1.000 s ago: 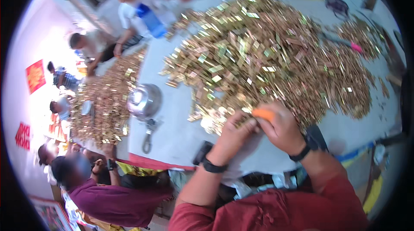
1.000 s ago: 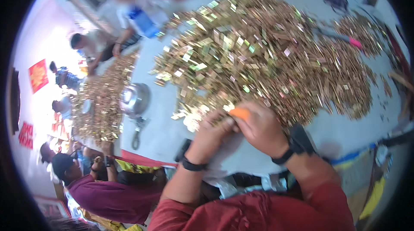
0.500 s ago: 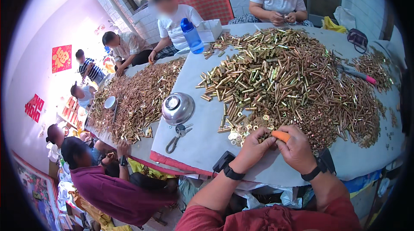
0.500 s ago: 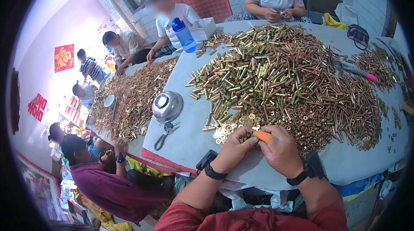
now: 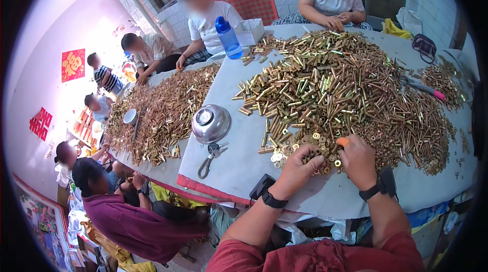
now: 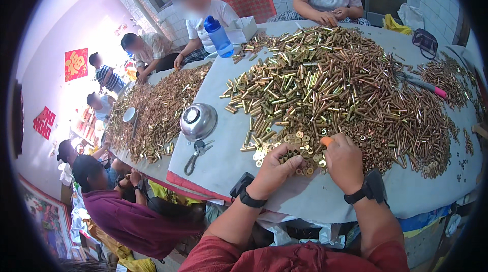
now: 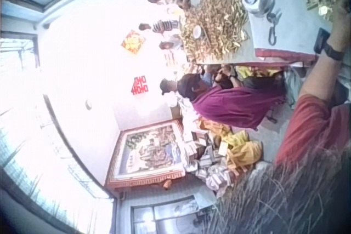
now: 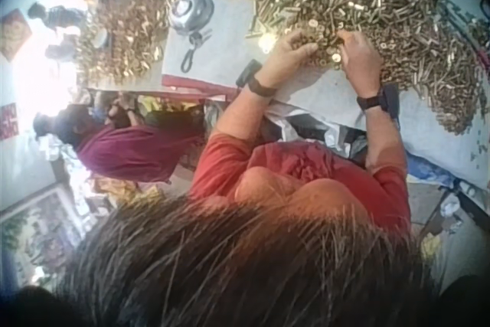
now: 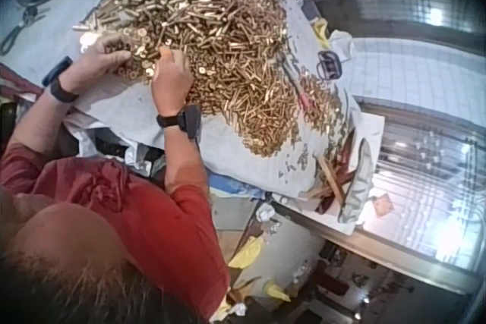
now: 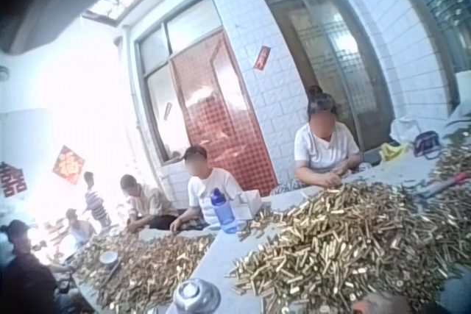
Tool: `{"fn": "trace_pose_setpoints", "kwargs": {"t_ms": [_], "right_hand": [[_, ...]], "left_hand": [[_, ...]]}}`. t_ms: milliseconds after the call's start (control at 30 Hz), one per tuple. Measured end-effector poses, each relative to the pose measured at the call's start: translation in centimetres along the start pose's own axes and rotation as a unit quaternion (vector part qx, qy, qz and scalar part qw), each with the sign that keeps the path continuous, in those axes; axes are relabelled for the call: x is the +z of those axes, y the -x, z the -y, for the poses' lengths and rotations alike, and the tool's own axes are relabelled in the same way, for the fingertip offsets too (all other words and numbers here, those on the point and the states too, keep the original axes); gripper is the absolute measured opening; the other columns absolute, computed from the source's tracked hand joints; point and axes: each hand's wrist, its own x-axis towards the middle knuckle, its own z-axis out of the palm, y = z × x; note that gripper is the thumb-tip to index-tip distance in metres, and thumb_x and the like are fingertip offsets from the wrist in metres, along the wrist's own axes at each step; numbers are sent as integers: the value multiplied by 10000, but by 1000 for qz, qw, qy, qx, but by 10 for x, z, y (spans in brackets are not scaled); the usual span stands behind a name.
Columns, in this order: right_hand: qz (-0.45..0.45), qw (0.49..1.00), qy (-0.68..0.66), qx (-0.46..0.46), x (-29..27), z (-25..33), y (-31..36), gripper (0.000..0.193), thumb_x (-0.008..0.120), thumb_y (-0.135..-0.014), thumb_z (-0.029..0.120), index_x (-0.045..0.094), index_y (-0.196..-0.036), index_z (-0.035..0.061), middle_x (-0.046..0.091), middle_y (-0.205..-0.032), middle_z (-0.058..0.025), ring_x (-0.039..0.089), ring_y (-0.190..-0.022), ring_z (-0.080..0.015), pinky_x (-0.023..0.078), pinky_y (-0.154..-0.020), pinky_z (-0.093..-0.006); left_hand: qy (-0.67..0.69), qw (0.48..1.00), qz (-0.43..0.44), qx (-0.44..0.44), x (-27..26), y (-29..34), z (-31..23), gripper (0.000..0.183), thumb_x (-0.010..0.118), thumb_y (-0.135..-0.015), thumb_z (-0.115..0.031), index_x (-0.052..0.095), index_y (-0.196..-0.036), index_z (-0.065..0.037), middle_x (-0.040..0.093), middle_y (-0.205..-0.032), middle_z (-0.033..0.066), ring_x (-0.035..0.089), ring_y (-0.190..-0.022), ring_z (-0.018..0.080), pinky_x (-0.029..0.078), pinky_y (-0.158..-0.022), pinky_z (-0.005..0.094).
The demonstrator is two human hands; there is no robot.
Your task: The person sorts and assembles small brass washers, metal casings, and small pins by hand on a work table.
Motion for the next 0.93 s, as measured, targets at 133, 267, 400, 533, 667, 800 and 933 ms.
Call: {"fn": "trace_pose_setpoints", "kwargs": {"t_ms": [133, 267, 400, 533, 667, 800, 933], "right_hand": [[-8, 1000, 2, 5, 4, -2, 1, 187, 645, -782, 46, 644, -967, 68, 578, -897, -115, 590, -821, -326, 484, -715, -428], [-14, 1000, -9, 13, 3, 0, 4, 169, 645, -792, 52, 642, -961, 62, 580, -865, -124, 592, -797, -328, 484, -710, -423], [-14, 1000, -2, 8, 6, -14, 11, 155, 652, -810, 76, 666, -964, 58, 576, -873, -121, 594, -783, -331, 487, -683, -429], [-26, 999, -33, 9, 13, -21, 0, 136, 604, -843, 59, 641, -973, 71, 595, -907, -128, 606, -830, -338, 499, -716, -428], [-48, 998, -33, -9, 7, -24, -7, 131, 592, -813, 32, 628, -936, 62, 592, -900, -110, 601, -815, -311, 495, -705, -415], [-61, 998, -28, -9, 12, -28, -8, 89, 611, -807, 46, 636, -892, 56, 595, -893, -97, 602, -815, -302, 495, -701, -407], [-58, 997, -43, 31, 11, -27, -3, 88, 637, -800, 66, 642, -887, 55, 599, -890, -92, 607, -830, -299, 498, -705, -402]], "left_hand": [[7, 1000, -13, 12, 1, 0, 7, 181, 617, -968, -130, 591, -1119, -34, 641, -924, 1, 589, -825, 66, 487, -724, 215], [10, 1000, -15, 3, 1, 4, 3, 192, 622, -963, -126, 589, -1125, -27, 639, -919, 3, 593, -828, 72, 502, -727, 222], [36, 999, -9, -41, 4, 5, -3, 181, 625, -960, -124, 583, -1106, -26, 649, -915, 28, 609, -811, 87, 511, -721, 230], [95, 991, -65, -66, -5, 2, -1, 189, 665, -918, -134, 607, -1058, -21, 660, -866, 27, 616, -782, 96, 509, -707, 250], [46, 994, -78, -64, 2, -2, -22, 133, 638, -942, -117, 596, -1037, -35, 657, -840, 10, 580, -704, 63, 458, -608, 203], [31, 995, -73, -57, 1, -4, -22, 79, 629, -952, -121, 601, -995, -61, 652, -814, -10, 506, -627, 38, 387, -546, 187], [30, 996, -67, -56, 3, 1, -19, 86, 633, -955, -135, 606, -986, -59, 652, -824, -10, 501, -634, 34, 386, -558, 187]]}}
